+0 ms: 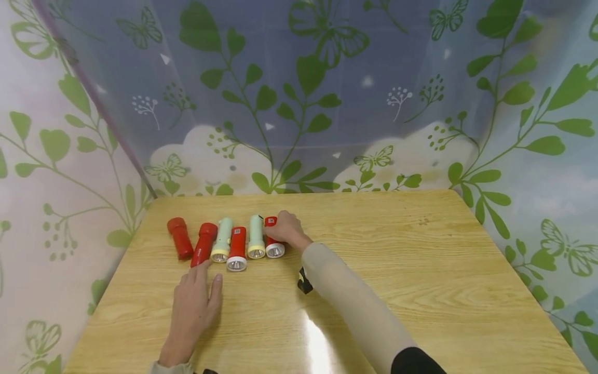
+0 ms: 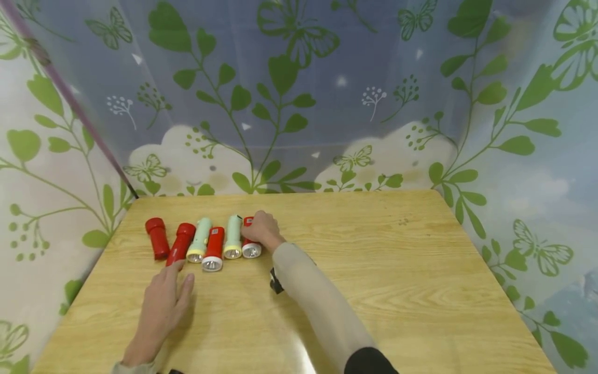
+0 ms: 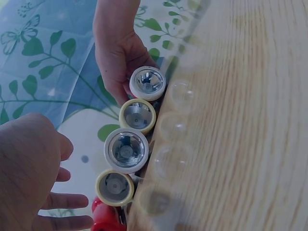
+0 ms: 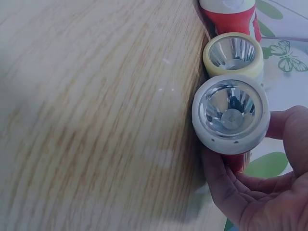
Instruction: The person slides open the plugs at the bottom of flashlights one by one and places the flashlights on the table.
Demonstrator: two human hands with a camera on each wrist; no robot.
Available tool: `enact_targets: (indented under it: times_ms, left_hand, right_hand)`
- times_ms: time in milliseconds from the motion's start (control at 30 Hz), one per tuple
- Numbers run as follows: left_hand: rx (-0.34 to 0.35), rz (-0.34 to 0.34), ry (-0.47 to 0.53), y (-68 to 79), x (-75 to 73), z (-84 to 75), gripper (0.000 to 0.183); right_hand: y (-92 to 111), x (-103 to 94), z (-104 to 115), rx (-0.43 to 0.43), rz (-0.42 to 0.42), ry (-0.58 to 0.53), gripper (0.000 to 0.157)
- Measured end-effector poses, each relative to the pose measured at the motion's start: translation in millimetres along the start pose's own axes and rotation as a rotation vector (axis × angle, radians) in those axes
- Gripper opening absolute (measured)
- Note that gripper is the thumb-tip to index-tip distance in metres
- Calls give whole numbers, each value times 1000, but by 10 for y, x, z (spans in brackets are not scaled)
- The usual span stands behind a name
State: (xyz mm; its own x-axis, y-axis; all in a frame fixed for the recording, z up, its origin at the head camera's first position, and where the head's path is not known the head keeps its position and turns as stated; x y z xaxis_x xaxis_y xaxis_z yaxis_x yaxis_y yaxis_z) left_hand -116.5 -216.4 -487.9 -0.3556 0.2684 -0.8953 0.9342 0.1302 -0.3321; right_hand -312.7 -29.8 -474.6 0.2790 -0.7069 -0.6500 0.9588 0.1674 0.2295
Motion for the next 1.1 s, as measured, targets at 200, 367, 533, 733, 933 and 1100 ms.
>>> enact_targets:
  times_ms: [200, 367, 533, 733, 933, 1100]
  left_hand:
    - [3, -15, 0, -13, -25, -33, 44]
    - [12, -28, 15, -26, -34, -58, 42]
    - [24, -45, 32, -44, -31, -85, 41]
    - [56, -87, 62, -98, -42, -143, 40]
    - [64, -50, 136, -195, -20, -222, 42]
    - [34, 49, 213, -269, -23, -314, 45]
  right_hand:
    - [30, -42, -30, -7, -9, -66, 38]
    - [28, -93, -74, -22, -20, -93, 37]
    - [32, -183, -91, -41, -25, -136, 34]
    - [86, -322, -69, -61, -1, -182, 45]
    - [165, -457, -51, -94, 45, -291, 50]
    - [243, -589, 5, -127, 95, -379, 54]
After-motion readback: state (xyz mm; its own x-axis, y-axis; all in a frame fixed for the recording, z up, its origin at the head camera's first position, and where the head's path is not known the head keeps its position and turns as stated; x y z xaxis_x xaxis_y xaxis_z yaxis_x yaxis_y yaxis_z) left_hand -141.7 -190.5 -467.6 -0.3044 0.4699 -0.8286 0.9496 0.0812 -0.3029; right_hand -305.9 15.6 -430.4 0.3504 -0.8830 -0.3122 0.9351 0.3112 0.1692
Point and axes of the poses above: each hand's wrist, its own y-axis away from the middle knuckle, its own x-axis out of the palm, z = x × y, the point moved 2 cm from there along -y, towards the middle knuckle, and after that the axes turned 11 degrees about -y, right-handed, at the moved point
